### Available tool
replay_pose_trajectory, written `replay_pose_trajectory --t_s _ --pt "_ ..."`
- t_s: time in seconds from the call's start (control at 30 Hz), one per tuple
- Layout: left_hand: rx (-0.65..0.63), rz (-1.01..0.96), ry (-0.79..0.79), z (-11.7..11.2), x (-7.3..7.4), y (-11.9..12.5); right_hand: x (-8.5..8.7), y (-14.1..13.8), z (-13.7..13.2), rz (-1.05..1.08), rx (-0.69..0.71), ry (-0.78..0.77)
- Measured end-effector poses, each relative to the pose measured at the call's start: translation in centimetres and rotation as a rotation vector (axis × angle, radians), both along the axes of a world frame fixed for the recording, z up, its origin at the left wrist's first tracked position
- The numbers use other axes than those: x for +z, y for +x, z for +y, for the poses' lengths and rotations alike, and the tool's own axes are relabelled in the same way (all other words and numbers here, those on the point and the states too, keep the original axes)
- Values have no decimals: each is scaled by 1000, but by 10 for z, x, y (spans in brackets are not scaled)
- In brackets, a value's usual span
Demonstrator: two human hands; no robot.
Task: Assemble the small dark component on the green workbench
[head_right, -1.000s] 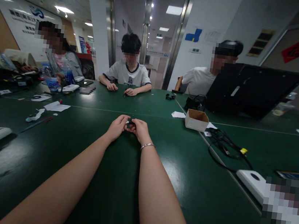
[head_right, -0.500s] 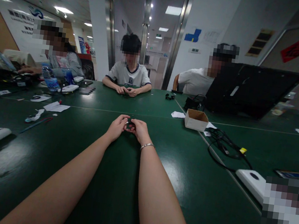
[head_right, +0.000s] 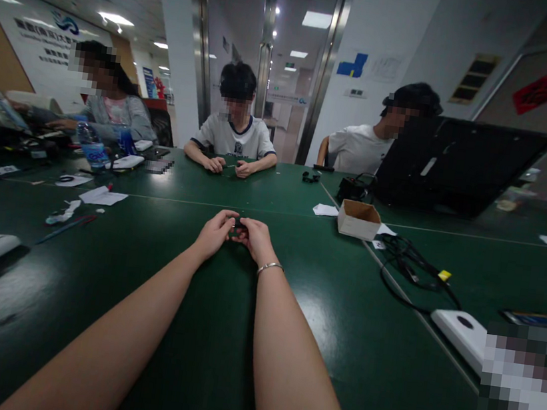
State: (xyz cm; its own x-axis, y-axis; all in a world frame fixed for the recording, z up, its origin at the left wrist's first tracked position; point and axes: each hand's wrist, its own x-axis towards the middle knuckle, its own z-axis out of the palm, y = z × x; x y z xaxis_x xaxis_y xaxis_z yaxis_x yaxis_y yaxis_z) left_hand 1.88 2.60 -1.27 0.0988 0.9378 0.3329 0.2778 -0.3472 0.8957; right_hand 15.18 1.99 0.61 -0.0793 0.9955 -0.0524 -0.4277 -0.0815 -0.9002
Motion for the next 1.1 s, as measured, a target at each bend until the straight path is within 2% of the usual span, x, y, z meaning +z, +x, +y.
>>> replay_pose_trajectory --t_s 0.67,1.1 --pt "-19 77 22 -7 7 1 3 -1 -1 -29 -9 -2" --pt "-24 39 -5 -8 7 2 -2 1 1 -28 -11 19"
